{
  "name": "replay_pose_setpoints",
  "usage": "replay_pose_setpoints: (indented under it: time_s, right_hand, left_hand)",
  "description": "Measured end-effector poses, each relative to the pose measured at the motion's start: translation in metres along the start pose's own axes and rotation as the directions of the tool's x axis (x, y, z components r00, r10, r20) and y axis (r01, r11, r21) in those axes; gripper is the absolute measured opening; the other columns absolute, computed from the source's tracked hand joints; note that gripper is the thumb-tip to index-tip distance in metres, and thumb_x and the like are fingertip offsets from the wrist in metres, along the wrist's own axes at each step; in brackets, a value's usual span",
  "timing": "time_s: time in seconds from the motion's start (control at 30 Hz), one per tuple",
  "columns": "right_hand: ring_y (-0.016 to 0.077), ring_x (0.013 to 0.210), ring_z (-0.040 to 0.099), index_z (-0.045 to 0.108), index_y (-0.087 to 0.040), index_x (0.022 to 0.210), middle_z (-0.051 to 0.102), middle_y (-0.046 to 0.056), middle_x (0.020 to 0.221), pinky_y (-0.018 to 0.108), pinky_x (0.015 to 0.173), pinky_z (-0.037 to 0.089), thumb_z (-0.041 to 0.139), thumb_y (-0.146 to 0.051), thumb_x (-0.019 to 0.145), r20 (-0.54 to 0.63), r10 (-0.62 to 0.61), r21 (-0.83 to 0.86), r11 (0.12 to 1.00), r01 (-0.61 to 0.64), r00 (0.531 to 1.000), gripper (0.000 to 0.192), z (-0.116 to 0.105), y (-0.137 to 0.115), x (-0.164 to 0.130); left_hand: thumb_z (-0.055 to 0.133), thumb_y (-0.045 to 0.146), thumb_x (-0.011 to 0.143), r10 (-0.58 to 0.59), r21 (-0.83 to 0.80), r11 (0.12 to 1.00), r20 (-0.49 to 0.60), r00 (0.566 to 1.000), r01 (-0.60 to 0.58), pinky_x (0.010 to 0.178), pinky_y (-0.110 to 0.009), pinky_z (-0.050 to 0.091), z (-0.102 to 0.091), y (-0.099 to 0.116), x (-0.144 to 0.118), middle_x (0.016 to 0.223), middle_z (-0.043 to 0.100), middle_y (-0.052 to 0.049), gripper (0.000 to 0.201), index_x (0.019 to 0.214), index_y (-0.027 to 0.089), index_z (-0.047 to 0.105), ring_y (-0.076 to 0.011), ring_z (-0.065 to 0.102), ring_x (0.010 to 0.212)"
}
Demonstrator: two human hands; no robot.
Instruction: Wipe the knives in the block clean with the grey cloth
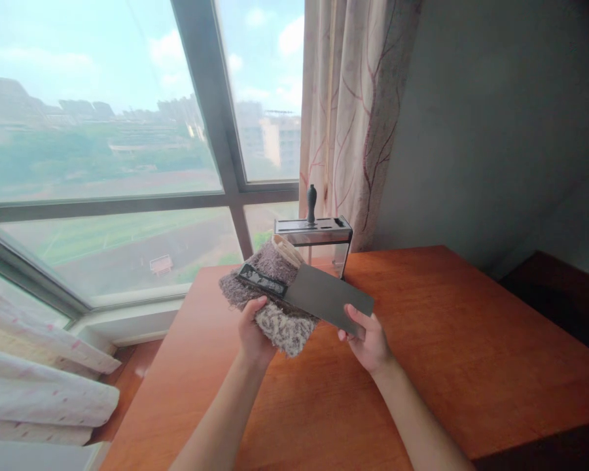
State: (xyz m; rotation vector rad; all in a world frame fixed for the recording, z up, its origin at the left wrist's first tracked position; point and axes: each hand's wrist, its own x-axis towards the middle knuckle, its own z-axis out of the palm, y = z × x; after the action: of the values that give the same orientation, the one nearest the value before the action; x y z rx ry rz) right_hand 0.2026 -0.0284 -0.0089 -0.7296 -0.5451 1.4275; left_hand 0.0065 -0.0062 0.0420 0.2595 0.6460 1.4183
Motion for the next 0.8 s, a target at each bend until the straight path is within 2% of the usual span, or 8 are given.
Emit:
replay_pose_setpoints:
  time_s: [0.13,0.27,0.43,0.5,0.67,0.8]
  right_hand:
    - [0.0107,0.045,0.055,0.066,-0.016,0.08,0.065,0.0,0.068,0.022,0.038,0.045,0.074,-0.029,0.072,0.009,-0.008,-0.019,1.0,0.008,1.0,0.017,0.001,-0.001,0.0]
    - [0.0102,0.042,0.055,0.066,-0.015,0.077,0.063,-0.001,0.063,0.021,0.038,0.045,0.073,-0.031,0.073,0.04,0.025,-0.049,0.999,-0.023,0.999,0.017,0.002,-0.004,-0.002]
    - [0.0091,0.04,0.053,0.065,-0.016,0.075,0.062,-0.003,0.061,0.019,0.036,0.043,0.074,-0.028,0.072,0.038,0.074,-0.031,0.997,-0.073,0.997,0.016,0.001,-0.004,-0.001]
    - [0.0089,0.041,0.053,0.065,-0.016,0.076,0.063,-0.003,0.062,0.019,0.035,0.044,0.075,-0.026,0.07,0.013,0.112,0.005,0.994,-0.112,0.994,0.015,-0.001,-0.003,0.001]
    - [0.0076,0.041,0.051,0.065,-0.017,0.072,0.067,-0.003,0.064,0.018,0.034,0.043,0.078,-0.019,0.064,-0.081,0.212,0.115,0.973,-0.202,0.974,0.015,-0.007,0.0,0.005]
    - [0.0075,0.041,0.051,0.066,-0.018,0.073,0.067,-0.003,0.064,0.018,0.034,0.043,0.078,-0.019,0.065,-0.086,0.217,0.122,0.971,-0.206,0.972,0.014,-0.009,0.0,0.007]
  left_hand:
    - [0.063,0.018,0.064,0.041,0.007,0.999,-0.021,0.999,-0.041,0.075,-0.036,0.056,0.001,0.002,0.0,0.073,0.072,-0.004,0.023,0.086,0.014,0.067,-0.0257,0.069,0.079]
    - [0.062,0.019,0.064,0.101,-0.016,0.995,-0.034,0.994,-0.102,0.077,-0.037,0.055,-0.001,0.016,0.005,0.074,0.072,-0.005,0.022,0.084,0.013,0.067,-0.0258,0.068,0.079]
    - [0.06,0.021,0.064,0.266,-0.079,0.961,0.002,0.964,-0.265,0.082,-0.038,0.053,-0.006,0.03,0.01,0.084,0.073,-0.003,0.034,0.097,0.017,0.068,-0.0258,0.068,0.086]
    - [0.06,0.023,0.065,0.256,-0.078,0.964,0.024,0.966,-0.253,0.083,-0.039,0.052,-0.006,0.028,0.009,0.086,0.073,-0.002,0.036,0.099,0.018,0.068,-0.0267,0.067,0.09]
    - [0.06,0.025,0.064,0.14,-0.022,0.99,0.083,0.987,-0.138,0.084,-0.041,0.052,-0.005,0.014,0.003,0.087,0.074,-0.003,0.037,0.1,0.018,0.068,-0.0292,0.066,0.094]
    - [0.061,0.024,0.064,0.132,-0.012,0.991,0.095,0.987,-0.131,0.084,-0.041,0.052,-0.005,0.01,0.003,0.087,0.074,-0.003,0.037,0.099,0.018,0.068,-0.0292,0.066,0.095]
